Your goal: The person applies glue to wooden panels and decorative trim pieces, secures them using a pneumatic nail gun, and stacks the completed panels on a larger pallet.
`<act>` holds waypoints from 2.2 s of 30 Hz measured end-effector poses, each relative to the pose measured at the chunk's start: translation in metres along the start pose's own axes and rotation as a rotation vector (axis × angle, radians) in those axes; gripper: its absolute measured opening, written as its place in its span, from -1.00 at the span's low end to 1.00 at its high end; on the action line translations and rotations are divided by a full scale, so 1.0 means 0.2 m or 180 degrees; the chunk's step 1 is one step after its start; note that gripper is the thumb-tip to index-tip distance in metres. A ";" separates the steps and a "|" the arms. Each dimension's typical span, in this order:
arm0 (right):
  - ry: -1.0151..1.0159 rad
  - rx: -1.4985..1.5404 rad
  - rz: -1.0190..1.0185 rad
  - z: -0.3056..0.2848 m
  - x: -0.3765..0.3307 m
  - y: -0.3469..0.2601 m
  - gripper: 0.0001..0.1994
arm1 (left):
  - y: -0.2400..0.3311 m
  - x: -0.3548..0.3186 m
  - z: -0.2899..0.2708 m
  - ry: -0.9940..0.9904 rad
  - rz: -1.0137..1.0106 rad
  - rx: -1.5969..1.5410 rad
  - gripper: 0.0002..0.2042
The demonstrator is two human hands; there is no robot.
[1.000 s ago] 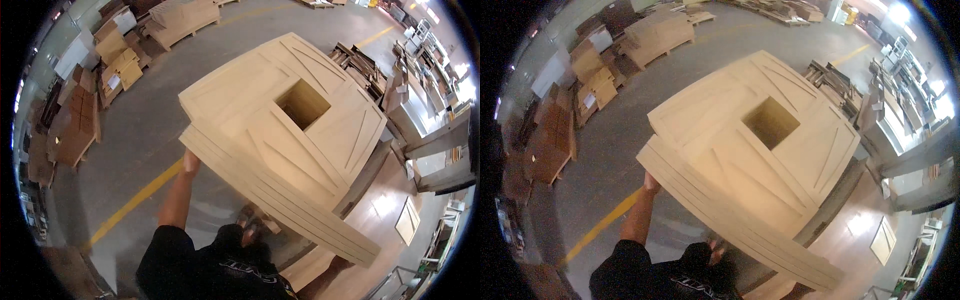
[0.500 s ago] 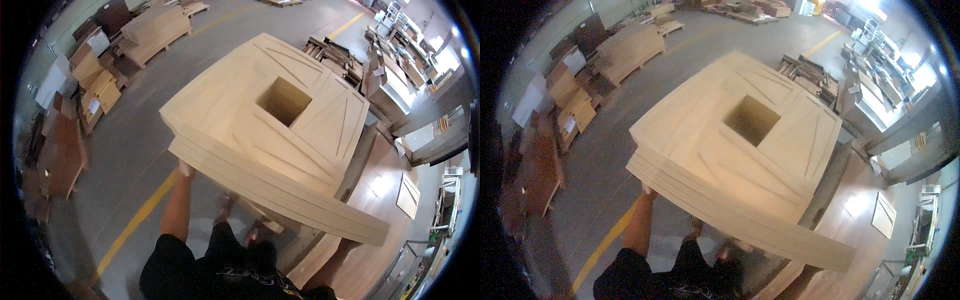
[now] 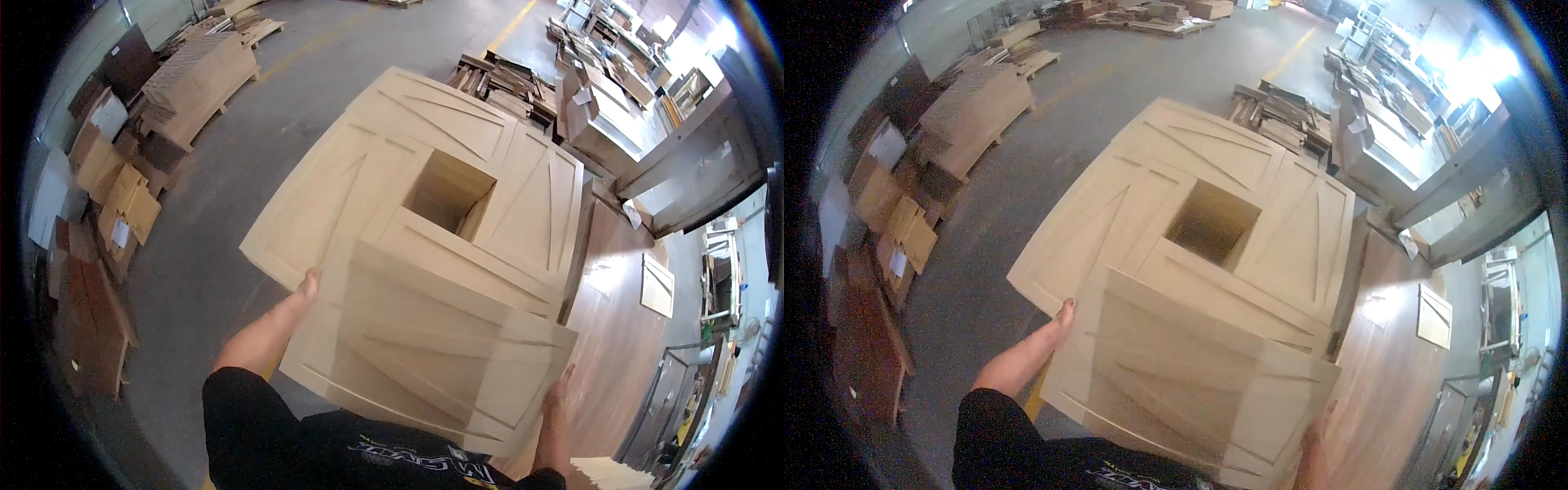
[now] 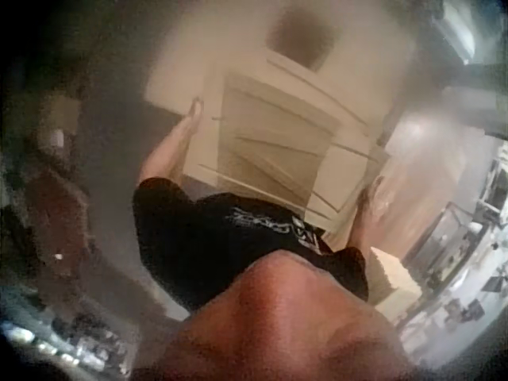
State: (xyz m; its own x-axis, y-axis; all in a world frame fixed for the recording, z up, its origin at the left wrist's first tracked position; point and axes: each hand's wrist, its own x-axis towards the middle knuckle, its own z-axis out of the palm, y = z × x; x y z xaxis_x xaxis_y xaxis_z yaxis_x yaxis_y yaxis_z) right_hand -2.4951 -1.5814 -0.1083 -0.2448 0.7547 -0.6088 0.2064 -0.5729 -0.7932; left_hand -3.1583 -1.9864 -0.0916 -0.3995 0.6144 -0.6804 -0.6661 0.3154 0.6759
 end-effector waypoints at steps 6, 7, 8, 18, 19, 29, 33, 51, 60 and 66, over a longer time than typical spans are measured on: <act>-0.0094 -0.0011 -0.0206 0.40 0.10 -0.16 -0.09 | 0.39 0.29 0.01 0.0150 0.0173 0.0506 -0.34; -0.0151 -0.0023 -0.0147 0.51 0.08 -0.26 -0.08 | 0.45 0.32 -0.01 0.0213 0.0220 0.0573 -0.34; -0.0205 -0.0045 -0.0098 0.61 0.06 -0.38 -0.07 | 0.50 0.33 -0.01 0.0272 0.0266 0.0632 -0.34; 0.0446 -0.0549 0.0361 0.58 0.20 -0.56 -0.03 | 0.76 0.38 -0.08 0.0481 0.0637 0.1625 -0.35; 0.0594 -0.0627 0.0280 0.49 0.22 -0.50 -0.06 | 0.69 0.36 -0.11 0.0475 0.0576 0.1905 -0.35; 0.0897 -0.1741 0.0275 0.66 -0.13 0.11 -0.36 | 0.25 0.25 -0.07 0.0907 -0.0230 0.2324 -0.37; 0.0878 -0.1572 0.0415 0.75 -0.16 0.05 -0.35 | 0.24 0.33 -0.10 0.0234 0.0496 0.1565 -0.40; 0.1042 -0.1652 0.0408 0.50 -0.10 -0.15 -0.48 | 0.08 0.39 0.02 0.1115 -0.0175 0.2341 -0.39; 0.1209 -0.1187 0.0432 0.41 -0.13 -0.17 -0.25 | 0.04 0.32 0.20 0.0684 0.0064 0.2246 -0.35; 0.0975 -0.1484 0.0582 0.38 -0.08 -0.10 -0.19 | -0.11 0.16 0.11 0.0873 0.0391 0.1779 -0.32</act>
State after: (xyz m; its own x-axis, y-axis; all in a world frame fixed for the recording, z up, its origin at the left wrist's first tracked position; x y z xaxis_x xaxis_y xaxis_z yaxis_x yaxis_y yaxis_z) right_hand -2.5678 -1.6054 -0.0841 0.1047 0.7547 -0.6477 0.6314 -0.5536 -0.5430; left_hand -3.1426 -1.9589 -0.1220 -0.6483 0.4858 -0.5862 -0.2053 0.6299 0.7490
